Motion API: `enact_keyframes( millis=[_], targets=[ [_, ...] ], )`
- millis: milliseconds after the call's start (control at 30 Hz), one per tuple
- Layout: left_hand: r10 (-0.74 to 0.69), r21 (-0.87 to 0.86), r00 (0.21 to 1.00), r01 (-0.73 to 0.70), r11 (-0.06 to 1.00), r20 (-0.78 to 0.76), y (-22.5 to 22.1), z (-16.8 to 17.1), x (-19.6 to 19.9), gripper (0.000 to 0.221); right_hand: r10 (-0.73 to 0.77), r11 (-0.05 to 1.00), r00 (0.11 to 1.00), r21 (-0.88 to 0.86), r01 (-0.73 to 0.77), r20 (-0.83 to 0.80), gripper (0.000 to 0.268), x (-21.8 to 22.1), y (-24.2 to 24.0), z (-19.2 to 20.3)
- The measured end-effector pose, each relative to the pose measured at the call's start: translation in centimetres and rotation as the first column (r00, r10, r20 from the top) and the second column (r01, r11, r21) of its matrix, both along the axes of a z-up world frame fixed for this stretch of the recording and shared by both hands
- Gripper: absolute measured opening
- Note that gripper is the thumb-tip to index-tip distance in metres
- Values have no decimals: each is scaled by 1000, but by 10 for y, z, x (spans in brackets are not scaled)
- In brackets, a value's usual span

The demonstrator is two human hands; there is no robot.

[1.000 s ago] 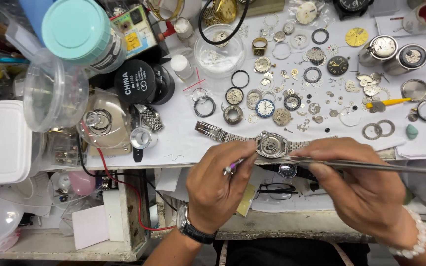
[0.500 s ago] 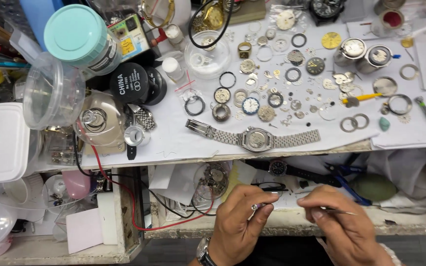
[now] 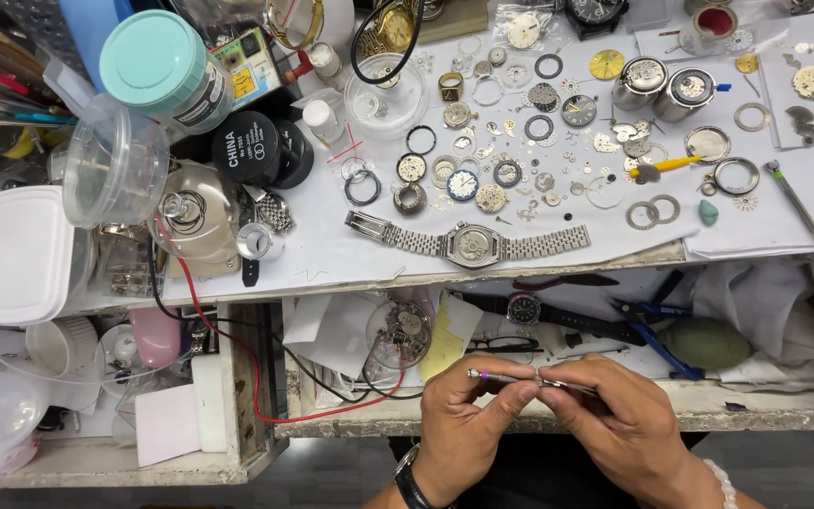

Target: Meticulously repairing a watch movement by placing tiny internal components using tweezers and a screwdriver, and cleaning parts with a cloth.

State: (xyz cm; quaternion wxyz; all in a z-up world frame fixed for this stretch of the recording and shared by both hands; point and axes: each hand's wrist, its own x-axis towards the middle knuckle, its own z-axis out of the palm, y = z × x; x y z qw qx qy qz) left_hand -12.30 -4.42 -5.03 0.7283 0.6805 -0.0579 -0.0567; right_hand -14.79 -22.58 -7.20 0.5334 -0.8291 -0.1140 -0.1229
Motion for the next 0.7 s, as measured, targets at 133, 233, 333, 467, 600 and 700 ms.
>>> enact_keyframes(
  millis=[133, 233, 333, 467, 600, 700],
  targets=[
    [-8, -42, 1000, 7, 999, -11, -2, -3, 0, 10, 8, 1000, 999, 9, -8, -41, 17, 1, -3, -5],
    [-3, 11, 1000, 3, 1000, 4, -2, -4, 0, 13, 42, 998, 997, -51, -45, -63, 10, 0, -5, -12],
    [1, -30, 999, -2, 1000, -43, -1, -3, 2, 17, 47, 997, 991, -60, -54, -126, 18, 2, -6, -12],
    [57, 19, 991, -60, 998, 118, 10, 11, 15, 14, -7, 998, 990, 64, 16, -140, 15, 7, -10, 3],
    [-46, 295, 971, -25, 955, 233, 23, 9, 23, 24, -116, 992, 965, 25, 126, -235, 29, 12, -25, 19],
    [-229, 386, 934, 112, 916, 273, 23, -12, 21, 33, -121, 992, 965, -49, 113, -232, 29, 13, -31, 28]
  ],
)
